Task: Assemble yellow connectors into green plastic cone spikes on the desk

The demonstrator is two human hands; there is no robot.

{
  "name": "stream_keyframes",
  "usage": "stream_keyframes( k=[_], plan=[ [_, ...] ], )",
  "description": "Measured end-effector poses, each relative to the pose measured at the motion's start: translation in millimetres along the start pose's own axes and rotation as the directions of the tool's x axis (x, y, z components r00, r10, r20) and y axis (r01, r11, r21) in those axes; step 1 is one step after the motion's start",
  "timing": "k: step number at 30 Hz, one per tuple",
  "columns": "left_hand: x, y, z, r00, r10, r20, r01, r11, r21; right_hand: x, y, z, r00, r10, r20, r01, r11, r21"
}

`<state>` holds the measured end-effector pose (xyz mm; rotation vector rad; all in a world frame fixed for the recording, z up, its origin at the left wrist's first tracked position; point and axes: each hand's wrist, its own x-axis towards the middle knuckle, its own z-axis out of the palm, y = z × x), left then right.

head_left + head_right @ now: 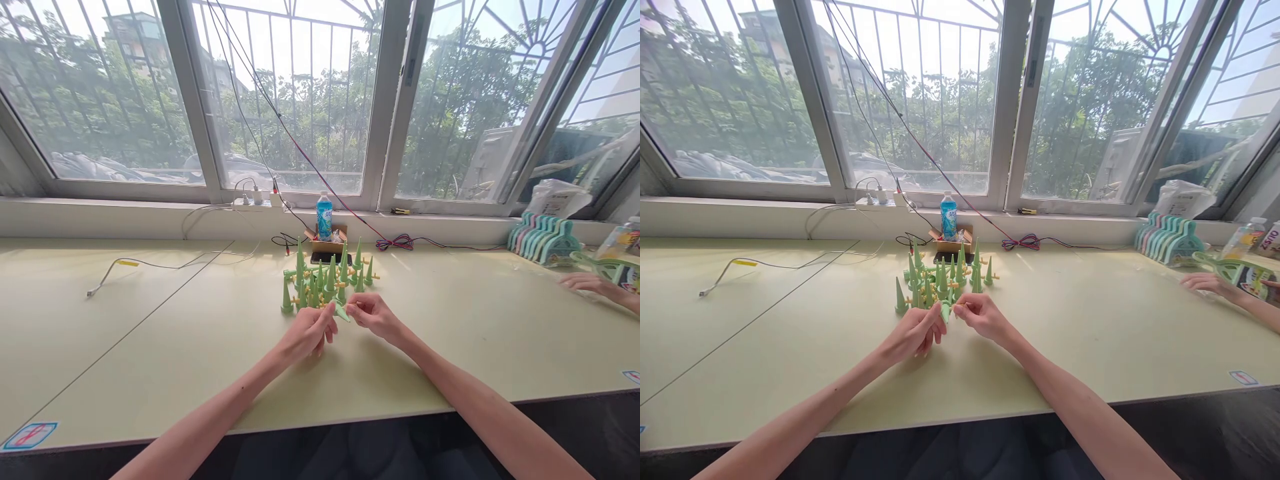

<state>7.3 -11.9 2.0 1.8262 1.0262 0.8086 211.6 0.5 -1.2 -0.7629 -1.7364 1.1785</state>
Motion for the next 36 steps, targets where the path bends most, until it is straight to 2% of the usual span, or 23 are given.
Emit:
stream_keyframes(
  k=[4, 16, 22, 29, 36],
  plan=[
    [0.6, 0.4, 0.0, 0.999, -0.028, 0.024, 0.028, 1.000, -0.007, -0.1, 0.4, -0.8, 1.000, -0.014, 0.012, 0.014, 0.999, -0.048],
    [-1.7, 3.7, -1.6, 0.998, -0.004, 0.059, 0.002, 0.999, 0.035, 0.4, 3.3, -3.9, 0.999, -0.001, 0.037, 0.004, 0.997, -0.076],
    [-3.9, 6.0, -1.9, 0.997, 0.072, 0.030, -0.076, 0.986, 0.149, 0.7, 5.4, -4.9, 0.999, 0.001, 0.046, 0.002, 0.998, -0.059],
    [-3.4, 6.3, -1.0, 0.983, 0.180, -0.026, -0.170, 0.963, 0.210, 0.6, 6.9, -4.9, 0.999, 0.004, 0.052, -0.003, 1.000, -0.022],
    [-4.1, 5.8, 1.1, 0.978, 0.193, -0.084, -0.165, 0.952, 0.259, 0.9, 6.7, -3.8, 0.998, 0.008, 0.063, -0.010, 1.000, 0.028]
  ],
)
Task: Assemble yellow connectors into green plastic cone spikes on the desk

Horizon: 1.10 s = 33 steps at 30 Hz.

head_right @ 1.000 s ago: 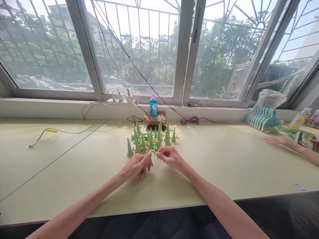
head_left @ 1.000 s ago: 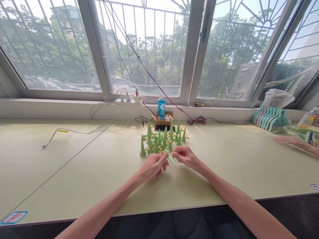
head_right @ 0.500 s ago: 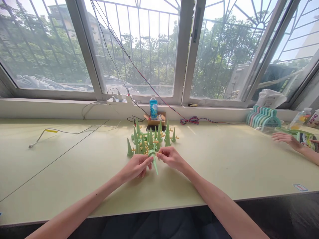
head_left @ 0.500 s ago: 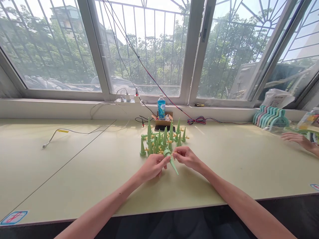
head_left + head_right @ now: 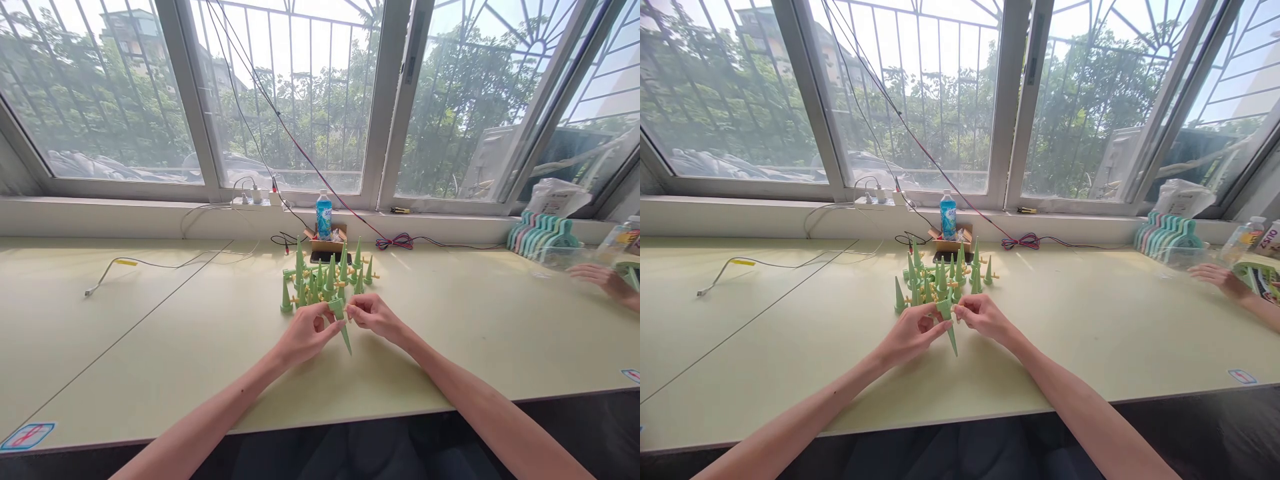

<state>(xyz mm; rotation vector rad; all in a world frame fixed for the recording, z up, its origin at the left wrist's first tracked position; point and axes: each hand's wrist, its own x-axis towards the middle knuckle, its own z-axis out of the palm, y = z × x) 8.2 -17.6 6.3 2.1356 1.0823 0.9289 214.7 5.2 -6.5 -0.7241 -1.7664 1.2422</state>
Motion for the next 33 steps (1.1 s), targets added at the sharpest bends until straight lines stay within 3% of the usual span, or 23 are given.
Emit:
stream_keyframes(
  k=[10, 18, 33],
  plan=[
    [-0.4, 5.2, -0.7, 0.995, 0.086, -0.049, -0.085, 0.996, 0.020, 0.2, -1.3, -0.4, 0.997, 0.049, 0.065, -0.061, 0.979, 0.194],
    [-0.5, 2.2, 0.7, 0.986, 0.151, -0.076, -0.146, 0.987, 0.061, 0.2, -1.7, -1.4, 0.992, 0.077, 0.095, -0.097, 0.968, 0.233],
    [0.4, 0.3, 0.7, 0.996, 0.062, -0.062, -0.065, 0.997, -0.046, 2.2, -3.0, 1.7, 0.996, 0.079, 0.041, -0.086, 0.966, 0.243]
  ],
)
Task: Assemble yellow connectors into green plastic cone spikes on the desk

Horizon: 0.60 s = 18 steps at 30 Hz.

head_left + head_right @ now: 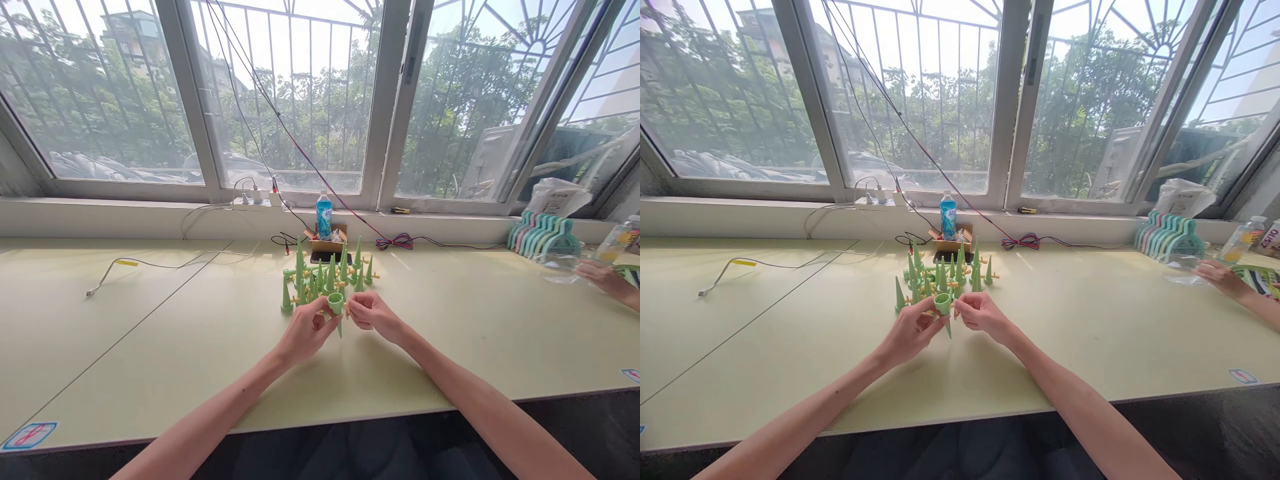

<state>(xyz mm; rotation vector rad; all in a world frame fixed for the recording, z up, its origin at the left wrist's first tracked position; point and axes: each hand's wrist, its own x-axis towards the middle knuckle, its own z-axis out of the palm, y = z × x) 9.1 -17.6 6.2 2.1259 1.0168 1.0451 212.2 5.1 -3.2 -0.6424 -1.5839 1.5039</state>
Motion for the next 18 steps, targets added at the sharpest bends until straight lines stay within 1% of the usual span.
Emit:
stream_keyframes(
  k=[3, 6, 14, 18],
  plan=[
    [0.5, 0.9, -0.7, 1.000, -0.009, -0.003, 0.009, 1.000, -0.022, -0.3, -2.7, 0.7, 1.000, -0.003, -0.026, 0.003, 1.000, 0.011],
    [0.5, 1.5, -1.1, 1.000, 0.007, -0.010, -0.007, 1.000, -0.005, -0.2, -3.8, 0.8, 0.999, 0.010, -0.037, -0.010, 1.000, 0.004],
    [-0.9, 1.7, -0.3, 0.995, 0.097, -0.030, -0.095, 0.993, 0.063, -0.9, -1.4, -1.0, 0.998, 0.056, 0.003, -0.056, 0.998, -0.027],
    [-0.8, -0.5, 0.0, 0.993, 0.116, -0.026, -0.113, 0.989, 0.091, -1.7, -2.1, -1.9, 0.997, 0.073, 0.033, -0.071, 0.997, -0.032]
  ],
)
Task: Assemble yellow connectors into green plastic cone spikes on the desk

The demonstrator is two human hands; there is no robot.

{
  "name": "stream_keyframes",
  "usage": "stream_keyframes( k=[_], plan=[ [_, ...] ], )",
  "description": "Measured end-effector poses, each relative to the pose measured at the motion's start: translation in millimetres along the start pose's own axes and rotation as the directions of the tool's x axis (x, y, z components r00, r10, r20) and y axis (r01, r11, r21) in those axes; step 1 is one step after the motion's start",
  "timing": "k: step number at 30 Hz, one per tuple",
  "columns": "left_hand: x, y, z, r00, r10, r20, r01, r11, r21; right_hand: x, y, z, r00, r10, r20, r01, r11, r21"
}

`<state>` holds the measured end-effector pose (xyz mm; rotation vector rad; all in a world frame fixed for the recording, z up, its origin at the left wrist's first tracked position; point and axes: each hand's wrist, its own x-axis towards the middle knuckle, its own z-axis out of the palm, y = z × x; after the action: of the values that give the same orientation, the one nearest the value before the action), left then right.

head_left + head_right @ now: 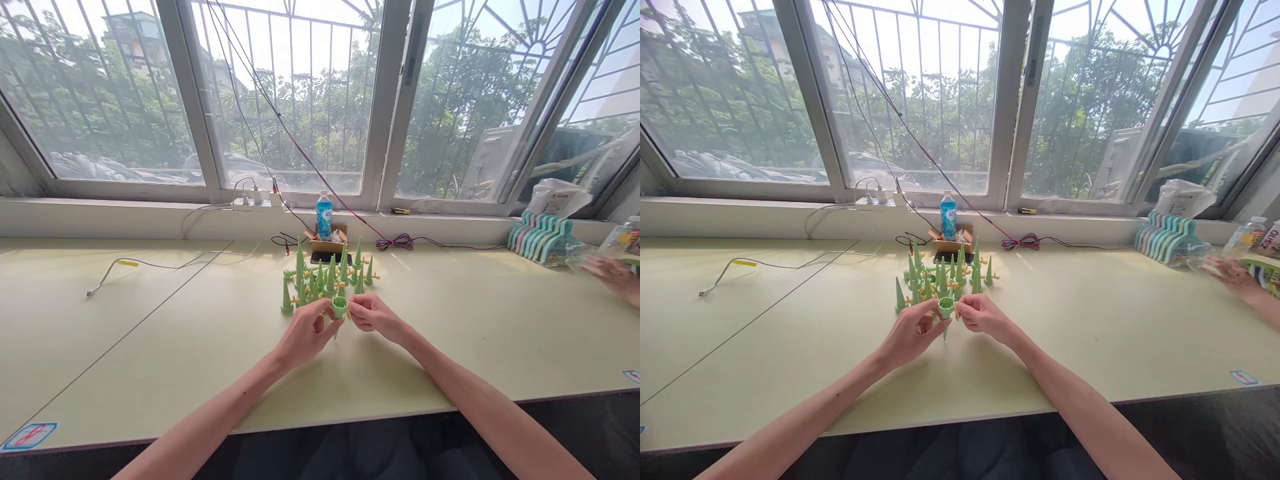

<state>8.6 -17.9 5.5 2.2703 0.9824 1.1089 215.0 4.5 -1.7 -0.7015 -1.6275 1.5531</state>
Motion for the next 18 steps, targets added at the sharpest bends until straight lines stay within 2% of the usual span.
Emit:
stream_keyframes(
  k=[10, 18],
  plan=[
    [0.3, -9.0, -1.7, 0.987, 0.159, -0.008, -0.158, 0.983, 0.091, -0.7, -1.8, -0.4, 0.998, 0.026, 0.060, -0.027, 0.999, 0.025],
    [0.4, -5.3, -2.2, 0.989, 0.129, -0.070, -0.122, 0.988, 0.093, -1.3, -3.5, 3.9, 0.999, -0.025, 0.025, 0.024, 0.999, 0.047]
  ],
)
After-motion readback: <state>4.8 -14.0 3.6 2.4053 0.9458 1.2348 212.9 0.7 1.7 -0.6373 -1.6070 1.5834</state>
